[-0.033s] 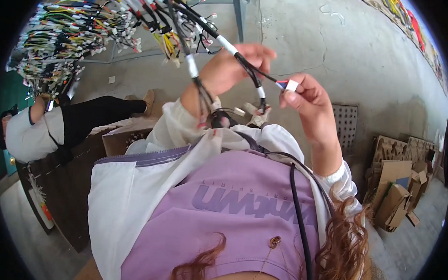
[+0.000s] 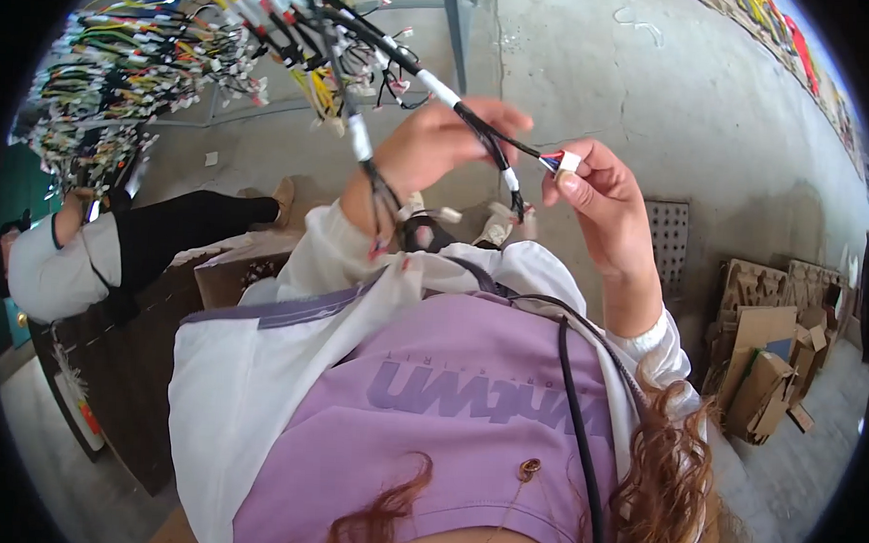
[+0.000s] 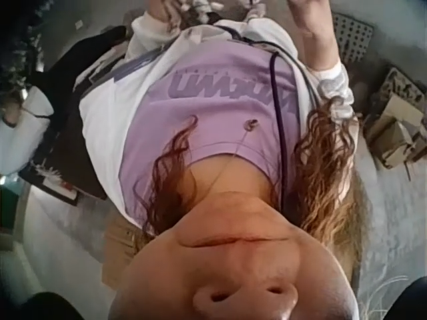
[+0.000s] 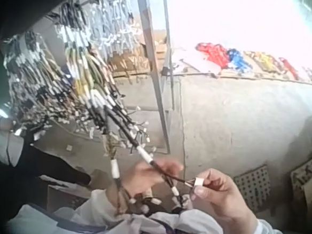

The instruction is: Sorting and inspecting multiple multicolored wire harnesses in an industrial warehouse setting.

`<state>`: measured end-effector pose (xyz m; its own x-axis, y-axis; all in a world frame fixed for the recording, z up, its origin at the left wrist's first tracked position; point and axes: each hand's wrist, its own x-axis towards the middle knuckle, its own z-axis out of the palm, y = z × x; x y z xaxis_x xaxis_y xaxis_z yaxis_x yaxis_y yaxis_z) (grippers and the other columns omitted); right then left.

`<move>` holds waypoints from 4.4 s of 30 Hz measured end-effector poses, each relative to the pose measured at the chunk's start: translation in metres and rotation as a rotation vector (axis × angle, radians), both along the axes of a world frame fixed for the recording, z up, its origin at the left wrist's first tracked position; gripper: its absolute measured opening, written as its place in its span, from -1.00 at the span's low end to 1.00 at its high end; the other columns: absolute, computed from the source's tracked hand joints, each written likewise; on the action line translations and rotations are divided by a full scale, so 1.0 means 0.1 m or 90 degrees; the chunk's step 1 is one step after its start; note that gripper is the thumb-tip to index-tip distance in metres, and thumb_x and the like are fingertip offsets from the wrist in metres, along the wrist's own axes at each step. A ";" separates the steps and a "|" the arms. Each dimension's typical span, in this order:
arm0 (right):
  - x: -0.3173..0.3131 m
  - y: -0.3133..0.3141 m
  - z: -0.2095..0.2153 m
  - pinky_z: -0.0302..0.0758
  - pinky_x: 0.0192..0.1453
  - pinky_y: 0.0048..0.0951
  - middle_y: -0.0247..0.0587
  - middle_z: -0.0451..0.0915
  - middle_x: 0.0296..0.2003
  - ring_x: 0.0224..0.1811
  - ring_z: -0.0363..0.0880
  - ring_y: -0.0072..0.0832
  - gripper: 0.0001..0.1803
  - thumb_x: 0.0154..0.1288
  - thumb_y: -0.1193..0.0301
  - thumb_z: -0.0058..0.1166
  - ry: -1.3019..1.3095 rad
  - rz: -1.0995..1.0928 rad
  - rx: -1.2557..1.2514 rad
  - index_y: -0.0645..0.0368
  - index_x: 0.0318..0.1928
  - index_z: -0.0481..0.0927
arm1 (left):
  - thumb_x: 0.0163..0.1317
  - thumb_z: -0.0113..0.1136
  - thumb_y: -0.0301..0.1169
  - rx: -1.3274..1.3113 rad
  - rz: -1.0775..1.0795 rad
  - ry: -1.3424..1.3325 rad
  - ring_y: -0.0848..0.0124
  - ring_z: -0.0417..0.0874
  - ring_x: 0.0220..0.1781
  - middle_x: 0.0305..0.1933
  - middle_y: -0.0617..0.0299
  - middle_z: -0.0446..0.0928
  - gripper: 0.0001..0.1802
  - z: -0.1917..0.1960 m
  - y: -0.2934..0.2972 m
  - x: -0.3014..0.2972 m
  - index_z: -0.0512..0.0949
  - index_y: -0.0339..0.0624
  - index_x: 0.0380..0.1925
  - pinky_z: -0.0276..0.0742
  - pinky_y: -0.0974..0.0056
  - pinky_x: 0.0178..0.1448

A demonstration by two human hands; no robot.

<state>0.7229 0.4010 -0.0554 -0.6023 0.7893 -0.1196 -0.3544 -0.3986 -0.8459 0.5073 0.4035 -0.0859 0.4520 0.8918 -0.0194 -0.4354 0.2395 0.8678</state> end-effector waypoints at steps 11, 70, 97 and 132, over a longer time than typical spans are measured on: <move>-0.11 0.00 -0.13 0.35 -0.30 -0.49 -0.20 0.48 -0.46 -0.41 0.43 -0.38 -0.74 0.26 0.35 -0.08 0.359 0.070 -0.125 0.27 -0.13 0.42 | 0.16 0.03 -0.20 0.200 0.022 0.024 0.37 0.41 -0.49 -0.57 0.14 0.42 -0.64 0.49 -0.10 0.19 0.44 -0.29 -0.63 0.30 0.35 -0.41; -0.20 -0.18 0.50 0.29 -0.43 -0.61 -0.38 0.39 -0.54 -0.54 0.32 -0.64 -0.76 -0.10 0.71 0.06 -0.212 -0.218 0.344 0.21 -0.34 0.52 | 0.20 0.03 -0.27 -0.053 0.033 0.041 0.64 0.46 -0.53 -0.49 0.32 0.49 -0.72 0.50 -0.23 0.36 0.49 -0.29 -0.26 0.10 0.59 -0.61; 0.04 -0.25 0.16 0.32 -0.03 -0.49 -0.23 0.50 -0.29 -0.19 0.43 -0.53 -0.69 0.23 0.25 -0.02 0.008 0.205 -0.090 0.31 -0.25 0.44 | 0.26 -0.23 0.06 0.043 0.077 -0.066 0.58 0.22 -0.72 -0.70 0.27 0.34 -0.40 0.39 0.04 0.35 0.42 -0.21 -0.71 0.02 0.47 -0.67; -0.14 -0.08 0.02 0.31 -0.43 -0.54 -0.25 0.43 -0.57 -0.55 0.39 -0.54 -0.64 0.14 0.15 0.09 0.406 0.156 0.009 0.20 -0.47 0.39 | 0.23 -0.40 0.17 0.176 -0.034 -0.368 0.42 0.36 -0.72 -0.80 0.20 0.36 -0.23 0.67 -0.21 0.53 0.37 -0.22 -0.87 0.42 0.30 -0.45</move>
